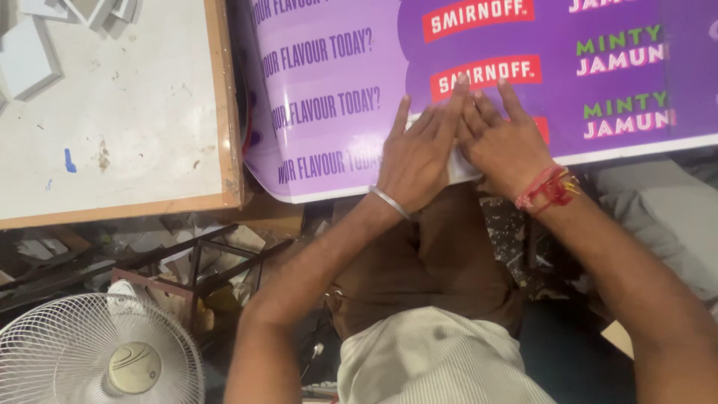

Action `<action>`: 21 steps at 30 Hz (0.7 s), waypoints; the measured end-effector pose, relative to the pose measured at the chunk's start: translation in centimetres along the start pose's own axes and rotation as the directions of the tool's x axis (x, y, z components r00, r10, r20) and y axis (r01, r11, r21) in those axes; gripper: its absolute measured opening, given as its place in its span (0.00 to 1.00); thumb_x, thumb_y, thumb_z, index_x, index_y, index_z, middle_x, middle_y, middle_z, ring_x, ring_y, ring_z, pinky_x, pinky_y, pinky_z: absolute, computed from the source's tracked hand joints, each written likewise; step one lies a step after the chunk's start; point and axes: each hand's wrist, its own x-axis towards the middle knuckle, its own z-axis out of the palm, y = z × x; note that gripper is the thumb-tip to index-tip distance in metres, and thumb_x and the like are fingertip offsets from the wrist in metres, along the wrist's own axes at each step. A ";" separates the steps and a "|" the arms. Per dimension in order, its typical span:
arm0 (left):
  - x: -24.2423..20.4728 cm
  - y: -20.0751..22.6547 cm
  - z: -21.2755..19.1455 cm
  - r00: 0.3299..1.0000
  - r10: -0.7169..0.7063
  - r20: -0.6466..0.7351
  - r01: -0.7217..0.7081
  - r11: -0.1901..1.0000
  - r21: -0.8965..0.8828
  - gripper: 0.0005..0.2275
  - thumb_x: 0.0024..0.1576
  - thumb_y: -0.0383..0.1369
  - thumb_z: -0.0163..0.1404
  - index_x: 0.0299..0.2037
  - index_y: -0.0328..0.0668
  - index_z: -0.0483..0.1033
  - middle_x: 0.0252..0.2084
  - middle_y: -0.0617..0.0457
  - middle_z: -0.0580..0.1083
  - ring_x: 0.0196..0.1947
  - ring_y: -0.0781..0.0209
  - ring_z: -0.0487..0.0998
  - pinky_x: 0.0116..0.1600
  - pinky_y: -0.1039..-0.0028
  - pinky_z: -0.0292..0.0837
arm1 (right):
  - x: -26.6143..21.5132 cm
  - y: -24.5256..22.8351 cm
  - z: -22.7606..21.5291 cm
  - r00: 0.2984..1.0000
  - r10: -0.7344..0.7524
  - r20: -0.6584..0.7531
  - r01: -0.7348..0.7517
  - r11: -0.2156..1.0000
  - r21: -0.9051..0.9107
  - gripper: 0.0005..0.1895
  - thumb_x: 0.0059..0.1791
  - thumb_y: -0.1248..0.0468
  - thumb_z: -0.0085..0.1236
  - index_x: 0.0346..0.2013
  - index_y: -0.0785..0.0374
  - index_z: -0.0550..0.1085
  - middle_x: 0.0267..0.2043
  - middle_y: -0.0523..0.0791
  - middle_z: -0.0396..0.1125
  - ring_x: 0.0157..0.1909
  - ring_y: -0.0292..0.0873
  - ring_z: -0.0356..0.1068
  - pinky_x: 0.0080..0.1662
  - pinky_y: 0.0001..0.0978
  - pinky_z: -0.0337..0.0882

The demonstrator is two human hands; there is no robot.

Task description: The person sits on the floor and assembles small square photo frames by hand. They repeatedly place a white backing sheet into the frame, press the edges to secure it, and set the completed frame aside on a nearby surface.

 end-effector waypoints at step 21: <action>-3.8 -2.3 0.7 0.912 -0.408 0.045 0.410 0.904 -0.122 0.36 0.66 0.52 0.43 0.75 0.34 0.48 0.80 0.38 0.45 0.81 0.46 0.41 0.75 0.32 0.21 | -1.6 0.0 -0.3 0.985 0.122 -0.125 -0.097 0.977 0.189 0.63 0.30 0.46 0.76 0.73 0.63 0.57 0.76 0.51 0.54 0.70 0.52 0.62 0.71 0.68 0.39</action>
